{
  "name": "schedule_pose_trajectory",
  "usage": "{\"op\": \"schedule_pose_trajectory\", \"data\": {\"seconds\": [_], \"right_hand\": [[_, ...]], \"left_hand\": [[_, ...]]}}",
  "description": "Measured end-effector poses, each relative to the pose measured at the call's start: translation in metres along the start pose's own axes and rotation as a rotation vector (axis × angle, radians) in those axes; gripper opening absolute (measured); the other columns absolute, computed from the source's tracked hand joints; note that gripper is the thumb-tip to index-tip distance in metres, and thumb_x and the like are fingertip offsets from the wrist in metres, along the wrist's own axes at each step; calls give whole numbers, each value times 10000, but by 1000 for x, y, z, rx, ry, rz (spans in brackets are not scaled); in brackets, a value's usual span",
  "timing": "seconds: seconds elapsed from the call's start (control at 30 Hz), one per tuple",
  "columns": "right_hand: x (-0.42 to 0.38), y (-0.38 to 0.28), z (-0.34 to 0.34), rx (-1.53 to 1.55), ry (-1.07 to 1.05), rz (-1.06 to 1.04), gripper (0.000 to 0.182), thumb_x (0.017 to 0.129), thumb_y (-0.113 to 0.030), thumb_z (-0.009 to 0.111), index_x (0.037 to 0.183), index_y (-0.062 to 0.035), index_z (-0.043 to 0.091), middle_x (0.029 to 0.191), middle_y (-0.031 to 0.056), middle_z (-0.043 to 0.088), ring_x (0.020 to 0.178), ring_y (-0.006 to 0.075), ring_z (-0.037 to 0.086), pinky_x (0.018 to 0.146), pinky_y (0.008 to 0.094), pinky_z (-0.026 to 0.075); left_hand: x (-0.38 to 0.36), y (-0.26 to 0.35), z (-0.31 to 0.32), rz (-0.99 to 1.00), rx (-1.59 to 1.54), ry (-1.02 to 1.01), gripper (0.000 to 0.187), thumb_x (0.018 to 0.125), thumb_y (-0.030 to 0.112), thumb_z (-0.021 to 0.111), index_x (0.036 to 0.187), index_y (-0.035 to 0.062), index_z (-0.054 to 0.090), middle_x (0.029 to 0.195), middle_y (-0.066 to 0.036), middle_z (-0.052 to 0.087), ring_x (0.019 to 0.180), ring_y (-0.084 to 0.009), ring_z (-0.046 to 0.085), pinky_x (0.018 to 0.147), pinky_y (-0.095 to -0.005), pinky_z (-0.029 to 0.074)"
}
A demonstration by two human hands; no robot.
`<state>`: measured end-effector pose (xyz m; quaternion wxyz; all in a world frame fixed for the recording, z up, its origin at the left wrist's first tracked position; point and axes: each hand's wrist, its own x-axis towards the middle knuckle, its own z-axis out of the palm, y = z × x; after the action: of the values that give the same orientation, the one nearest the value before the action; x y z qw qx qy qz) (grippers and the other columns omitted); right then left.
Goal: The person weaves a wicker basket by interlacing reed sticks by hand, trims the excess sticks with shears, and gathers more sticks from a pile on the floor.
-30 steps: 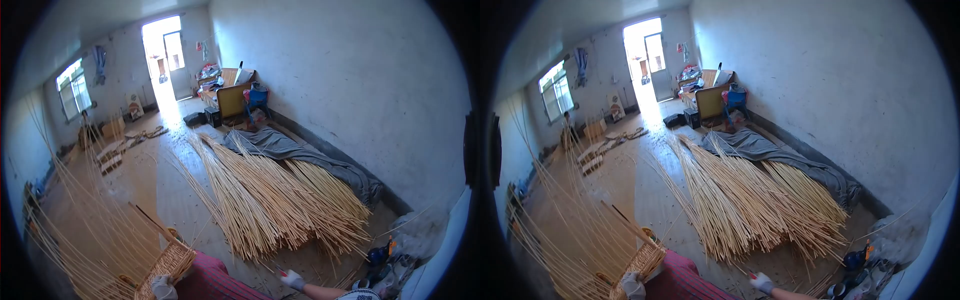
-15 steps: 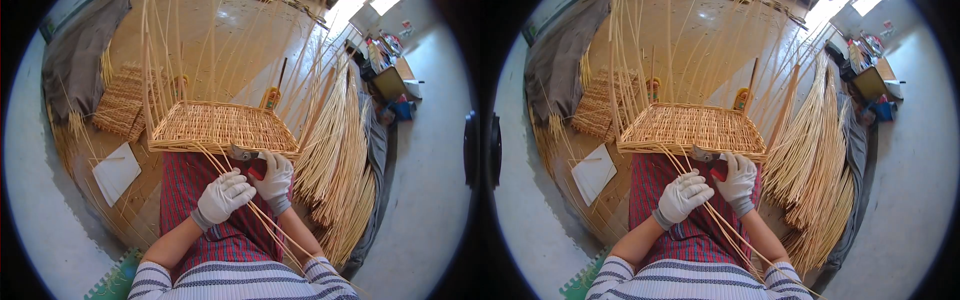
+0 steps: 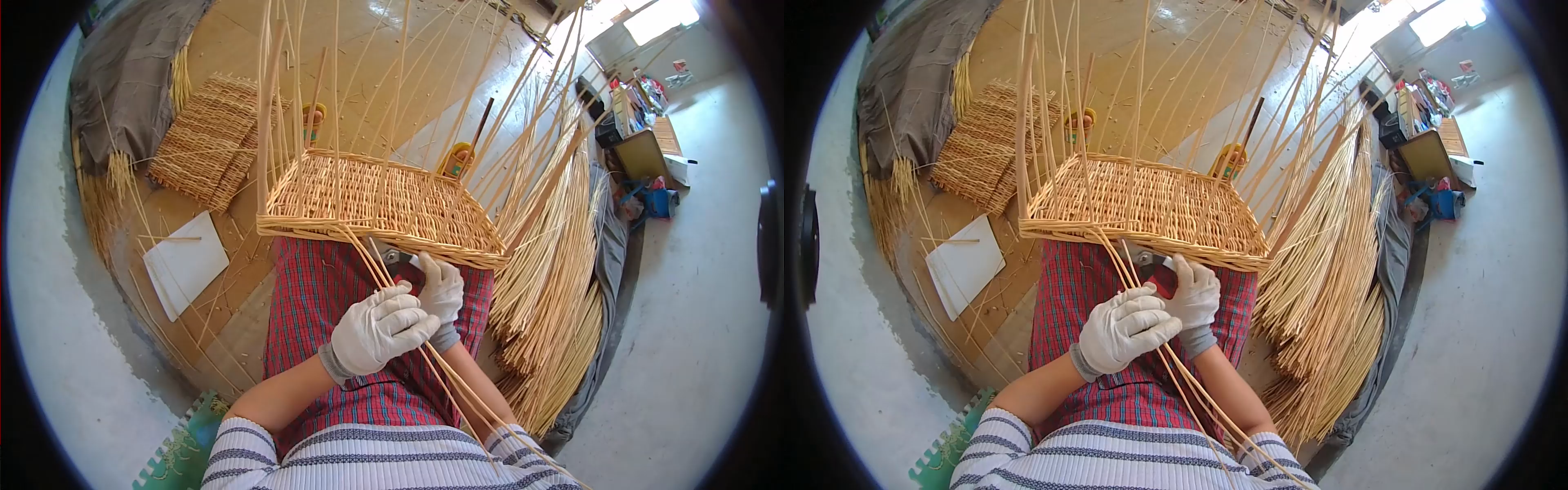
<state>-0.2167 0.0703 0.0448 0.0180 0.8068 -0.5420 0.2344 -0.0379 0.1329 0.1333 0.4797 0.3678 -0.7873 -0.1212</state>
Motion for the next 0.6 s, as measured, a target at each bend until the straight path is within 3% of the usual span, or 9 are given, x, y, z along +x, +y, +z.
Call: {"op": "schedule_pose_trajectory", "data": {"seconds": [0.17, 0.23, 0.27, 0.3, 0.37, 0.4, 0.47, 0.6], "right_hand": [[18, -25, 6, -68, 61, -72, 681, 750, -346, 713, 1383, -172, 533, 1158, 53, 516, 1090, 268, 543, 934, 457, 436], [21, -34, 2, 8, 38, -53, 462, 867, -238, 660, 1315, -170, 572, 1069, 74, 584, 985, 290, 587, 857, 438, 481], [12, -28, 24, 108, -11, 98, 353, 913, -252, 639, 1241, -129, 604, 939, 67, 605, 867, 255, 613, 797, 384, 504], [3, -30, 33, 114, -12, 94, 353, 913, -252, 639, 1241, -129, 604, 939, 67, 605, 867, 255, 613, 797, 384, 504], [-15, -35, 43, 1062, 223, 442, 250, 951, -260, 628, 1146, -103, 640, 839, 54, 600, 799, 223, 625, 757, 329, 512], [13, -46, -15, 863, -178, 396, 209, 949, -240, 631, 1109, -108, 654, 900, 46, 620, 863, 207, 651, 778, 327, 524], [13, -51, -17, 771, -206, 382, 210, 946, -238, 633, 1109, -108, 654, 904, 48, 622, 866, 210, 653, 778, 329, 525], [4, -67, -17, 385, -285, 353, 215, 934, -229, 642, 1109, -104, 653, 922, 60, 631, 874, 221, 659, 780, 337, 530]], "left_hand": [[0, 4, 2, -44, -16, 19, 386, 737, 144, 662, 1122, 134, 687, 1053, -15, 639, 1049, -226, 650, 1034, -464, 526], [3, 5, 4, -48, -15, 36, 376, 736, 145, 665, 1111, 139, 693, 1055, -16, 645, 1057, -228, 651, 1037, -464, 524], [5, 5, 5, -60, -11, 45, 367, 739, 139, 664, 1104, 145, 701, 1056, -17, 651, 1067, -229, 652, 1035, -468, 524], [7, 5, 7, -74, -8, 55, 358, 742, 132, 663, 1097, 152, 708, 1058, -18, 658, 1077, -230, 653, 1033, -472, 524], [5, 3, 22, -122, -2, 30, 364, 744, 126, 661, 1104, 153, 710, 1058, -18, 661, 1081, -233, 654, 1051, -467, 510], [3, 0, 32, -165, -6, 8, 370, 746, 119, 659, 1111, 155, 712, 1058, -17, 664, 1085, -236, 655, 1069, -461, 495], [-2, -7, 43, -212, -5, -11, 377, 748, 113, 658, 1118, 157, 714, 1059, -16, 666, 1089, -240, 656, 1087, -456, 480], [-11, -17, 62, -181, -11, 30, 330, 788, 134, 640, 1110, 123, 715, 1097, -37, 634, 1044, -219, 614, 983, -432, 496]]}}
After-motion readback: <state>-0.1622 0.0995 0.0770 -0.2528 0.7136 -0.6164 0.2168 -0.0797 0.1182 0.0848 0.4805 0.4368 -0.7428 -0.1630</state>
